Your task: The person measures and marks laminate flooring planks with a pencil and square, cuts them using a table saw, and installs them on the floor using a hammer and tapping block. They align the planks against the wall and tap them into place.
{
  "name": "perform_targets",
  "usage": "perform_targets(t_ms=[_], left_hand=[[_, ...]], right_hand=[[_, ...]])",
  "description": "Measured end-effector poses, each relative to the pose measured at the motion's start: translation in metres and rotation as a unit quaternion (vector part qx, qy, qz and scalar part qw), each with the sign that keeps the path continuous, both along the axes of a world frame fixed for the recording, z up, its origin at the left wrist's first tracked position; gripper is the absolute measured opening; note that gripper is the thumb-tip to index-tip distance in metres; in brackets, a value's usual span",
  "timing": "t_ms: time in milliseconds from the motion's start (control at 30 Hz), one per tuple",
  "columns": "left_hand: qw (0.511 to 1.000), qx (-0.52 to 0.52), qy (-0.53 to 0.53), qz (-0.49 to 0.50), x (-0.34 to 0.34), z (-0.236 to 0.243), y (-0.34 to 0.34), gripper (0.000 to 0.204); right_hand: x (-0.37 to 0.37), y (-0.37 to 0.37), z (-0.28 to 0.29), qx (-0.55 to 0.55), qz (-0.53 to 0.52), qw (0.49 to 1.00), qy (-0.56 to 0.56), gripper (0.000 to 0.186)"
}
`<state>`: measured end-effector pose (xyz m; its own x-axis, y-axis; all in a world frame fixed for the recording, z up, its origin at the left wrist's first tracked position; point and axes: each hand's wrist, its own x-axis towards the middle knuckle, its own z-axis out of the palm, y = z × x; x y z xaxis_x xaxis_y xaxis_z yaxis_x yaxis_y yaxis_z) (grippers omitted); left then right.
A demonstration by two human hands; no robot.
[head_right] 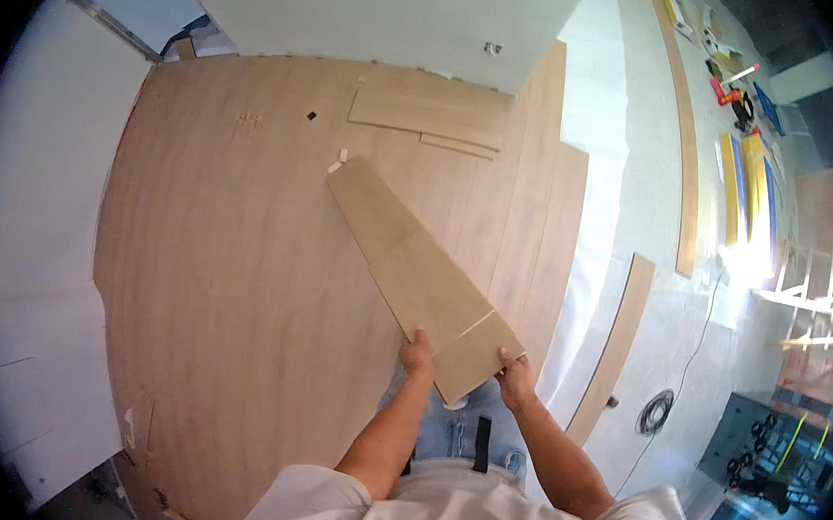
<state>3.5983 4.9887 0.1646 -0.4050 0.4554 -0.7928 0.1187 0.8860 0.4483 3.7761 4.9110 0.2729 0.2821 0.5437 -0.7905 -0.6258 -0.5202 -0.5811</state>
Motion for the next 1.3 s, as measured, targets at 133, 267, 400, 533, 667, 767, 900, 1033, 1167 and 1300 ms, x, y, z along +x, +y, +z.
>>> perform_targets(t_ms=[133, 267, 400, 533, 667, 767, 900, 1033, 1167, 1300], left_hand=[[1.000, 0.026, -0.008, -0.011, 0.061, -0.037, 0.044, 0.065], [0.988, -0.016, -0.153, -0.003, 0.101, -0.130, 0.074, 0.060], [0.959, -0.074, -0.259, 0.092, 0.142, -0.199, 0.128, 0.055], [0.937, -0.103, -0.292, 0.159, 0.170, -0.264, 0.151, 0.050], [0.921, -0.053, -0.330, 0.199, 0.215, -0.337, 0.165, 0.038], [0.907, 0.006, -0.345, 0.242, 0.206, -0.392, 0.190, 0.035], [0.929, -0.048, -0.282, 0.236, 0.239, -0.442, 0.246, 0.032], [0.953, 0.014, -0.301, 0.030, 0.251, -0.484, 0.255, 0.041], [0.930, -0.045, -0.103, -0.350, 0.241, -0.485, 0.154, 0.047], [0.861, 0.059, 0.040, -0.504, 0.127, -0.420, -0.115, 0.038]], right_hand=[[0.073, 0.066, -0.044, -0.023, 0.001, 1.000, -0.009, 0.038], [0.145, 0.135, -0.109, -0.035, 0.040, 0.999, -0.012, 0.036], [0.207, 0.183, -0.208, -0.006, 0.092, 0.996, 0.008, 0.043], [0.249, 0.209, -0.318, -0.065, 0.111, 0.991, 0.037, 0.043], [0.313, 0.215, -0.429, -0.037, 0.233, 0.972, -0.025, 0.042], [0.287, 0.290, -0.450, -0.091, 0.149, 0.982, 0.074, 0.041], [0.309, 0.334, -0.546, -0.123, 0.099, 0.987, 0.029, 0.034], [0.350, 0.378, -0.619, -0.038, 0.127, 0.991, -0.012, 0.032], [0.407, 0.367, -0.636, -0.068, 0.080, 0.973, -0.204, 0.030], [0.361, 0.301, -0.555, -0.136, 0.270, 0.949, -0.090, 0.036]])
